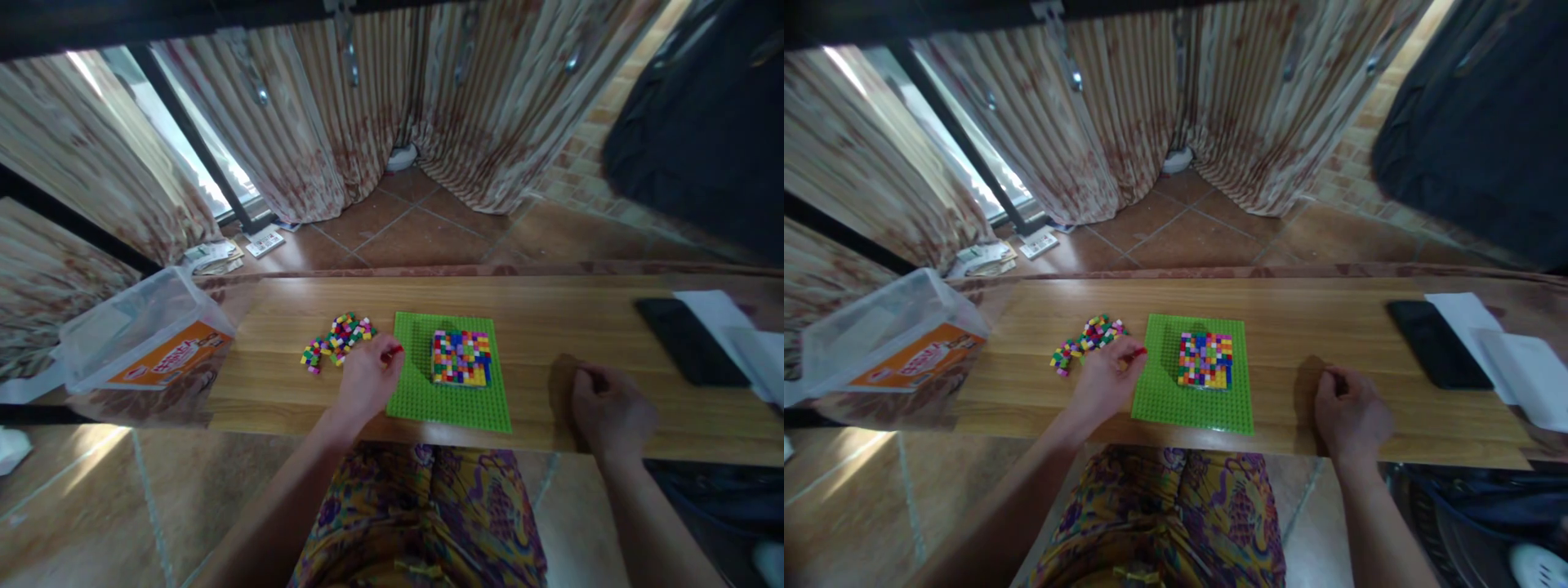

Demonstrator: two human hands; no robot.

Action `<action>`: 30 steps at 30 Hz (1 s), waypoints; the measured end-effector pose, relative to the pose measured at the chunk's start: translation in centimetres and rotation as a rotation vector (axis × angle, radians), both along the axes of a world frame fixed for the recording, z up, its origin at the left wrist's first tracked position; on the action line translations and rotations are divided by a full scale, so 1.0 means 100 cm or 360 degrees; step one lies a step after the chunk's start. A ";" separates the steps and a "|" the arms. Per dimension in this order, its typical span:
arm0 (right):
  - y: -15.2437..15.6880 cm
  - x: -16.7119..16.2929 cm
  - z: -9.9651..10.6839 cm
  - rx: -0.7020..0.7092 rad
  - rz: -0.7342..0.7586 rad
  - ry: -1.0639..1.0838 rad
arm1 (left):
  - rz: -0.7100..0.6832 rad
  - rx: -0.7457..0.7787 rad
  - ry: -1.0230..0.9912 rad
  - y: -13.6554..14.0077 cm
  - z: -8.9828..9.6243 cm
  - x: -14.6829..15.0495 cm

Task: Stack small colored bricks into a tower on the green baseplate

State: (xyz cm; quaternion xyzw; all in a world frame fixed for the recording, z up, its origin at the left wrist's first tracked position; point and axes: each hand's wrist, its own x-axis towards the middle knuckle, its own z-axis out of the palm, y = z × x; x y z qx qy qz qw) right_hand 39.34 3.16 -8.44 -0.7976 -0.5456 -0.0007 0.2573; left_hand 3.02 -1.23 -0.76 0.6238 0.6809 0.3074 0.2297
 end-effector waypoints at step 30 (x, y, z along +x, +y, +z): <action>0.001 -0.001 -0.002 0.0030 0.0005 0.0011 | -0.0364 -0.0157 0.0230 0.044 0.026 0.057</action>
